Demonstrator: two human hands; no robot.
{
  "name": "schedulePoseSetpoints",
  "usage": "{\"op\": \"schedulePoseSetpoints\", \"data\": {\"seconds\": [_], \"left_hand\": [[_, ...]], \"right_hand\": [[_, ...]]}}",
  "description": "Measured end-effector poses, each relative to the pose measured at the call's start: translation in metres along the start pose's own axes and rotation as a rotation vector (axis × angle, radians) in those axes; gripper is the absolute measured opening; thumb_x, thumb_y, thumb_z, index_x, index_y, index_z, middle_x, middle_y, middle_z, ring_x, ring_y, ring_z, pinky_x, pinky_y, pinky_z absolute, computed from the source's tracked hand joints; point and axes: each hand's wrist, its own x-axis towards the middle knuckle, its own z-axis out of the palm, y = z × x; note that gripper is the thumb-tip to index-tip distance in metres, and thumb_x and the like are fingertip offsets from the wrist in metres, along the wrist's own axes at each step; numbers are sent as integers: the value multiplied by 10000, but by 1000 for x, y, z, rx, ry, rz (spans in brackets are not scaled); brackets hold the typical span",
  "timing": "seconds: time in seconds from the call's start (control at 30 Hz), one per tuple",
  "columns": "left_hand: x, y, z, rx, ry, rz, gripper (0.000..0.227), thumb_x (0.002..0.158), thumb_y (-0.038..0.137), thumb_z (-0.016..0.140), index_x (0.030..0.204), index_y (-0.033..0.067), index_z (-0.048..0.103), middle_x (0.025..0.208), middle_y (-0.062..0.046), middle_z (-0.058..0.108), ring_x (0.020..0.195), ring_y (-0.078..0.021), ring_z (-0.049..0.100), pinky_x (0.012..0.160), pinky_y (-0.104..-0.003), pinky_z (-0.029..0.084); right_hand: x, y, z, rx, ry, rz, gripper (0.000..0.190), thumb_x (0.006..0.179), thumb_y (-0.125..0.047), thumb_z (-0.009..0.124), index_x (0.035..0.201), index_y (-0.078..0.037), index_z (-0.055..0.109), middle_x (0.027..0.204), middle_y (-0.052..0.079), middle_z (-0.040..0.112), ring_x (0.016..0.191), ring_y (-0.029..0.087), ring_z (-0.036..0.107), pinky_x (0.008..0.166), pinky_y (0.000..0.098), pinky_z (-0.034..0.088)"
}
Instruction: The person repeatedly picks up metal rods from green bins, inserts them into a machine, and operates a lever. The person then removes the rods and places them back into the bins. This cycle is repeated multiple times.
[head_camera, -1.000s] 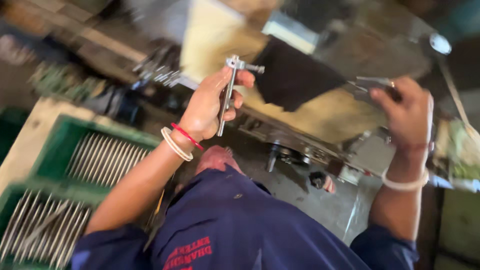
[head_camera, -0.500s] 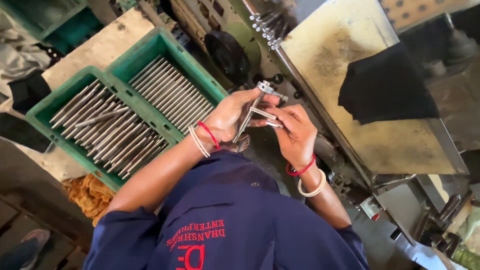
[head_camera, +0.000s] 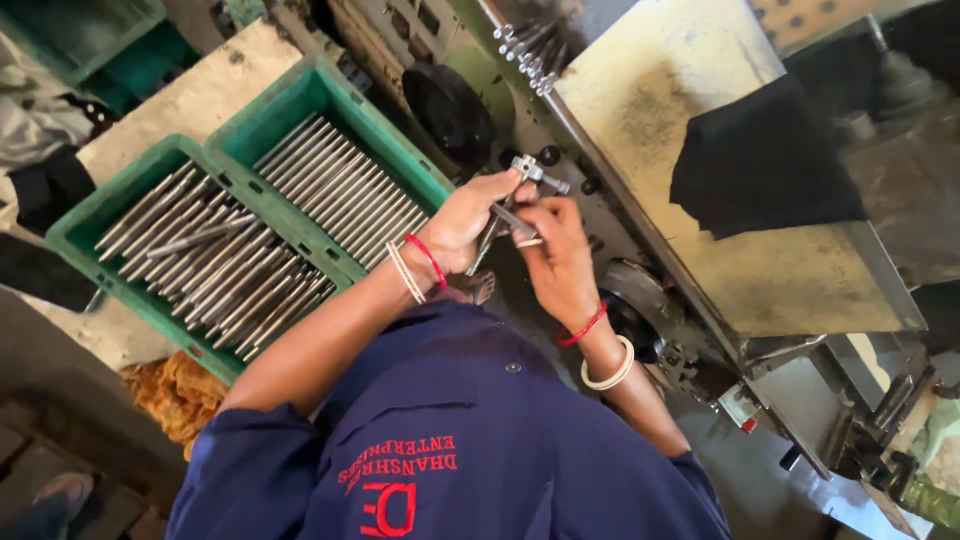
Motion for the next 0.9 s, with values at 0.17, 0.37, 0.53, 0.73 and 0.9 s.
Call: {"op": "schedulePoseSetpoints", "data": {"seconds": [0.17, 0.37, 0.53, 0.73, 0.9], "left_hand": [[5, -9, -9, 22, -110, -33, 285, 1089, 327, 558, 915, 101, 554, 881, 19, 539, 765, -108, 510, 686, -286, 445], [6, -11, 7, 209, -110, 103, 248, 1050, 310, 564, 920, 100, 569, 897, 23, 544, 823, -93, 499, 748, -259, 432], [4, -13, 17, 251, -120, 93, 229, 1045, 324, 563, 932, 125, 578, 913, 36, 559, 836, -87, 506, 756, -274, 443], [19, 28, -10, 285, 156, 317, 364, 1090, 430, 516, 878, 147, 604, 896, 33, 606, 863, -112, 561, 812, -299, 457], [6, 23, -28, 418, -2, 194, 368, 1081, 394, 530, 953, 97, 705, 1005, 1, 670, 944, -122, 591, 850, -292, 449]], "right_hand": [[-4, 11, 8, 74, -132, 93, 260, 842, -93, 810, 976, -10, 603, 874, 125, 579, 760, 273, 600, 705, 358, 498], [-6, 30, 18, -24, 82, -24, 325, 781, -149, 907, 875, -11, 628, 950, 136, 626, 799, 291, 630, 712, 364, 518], [-18, 38, 23, -3, 193, -46, 317, 758, -108, 902, 876, -5, 626, 924, 132, 613, 761, 281, 616, 676, 357, 500], [-27, 37, 12, -99, 210, -65, 252, 847, -36, 834, 866, 7, 587, 854, 137, 540, 721, 297, 563, 656, 350, 477], [-24, 28, 0, 42, -44, -28, 86, 1042, -57, 617, 1089, 0, 572, 1000, 160, 570, 879, 341, 612, 804, 375, 516]]}}
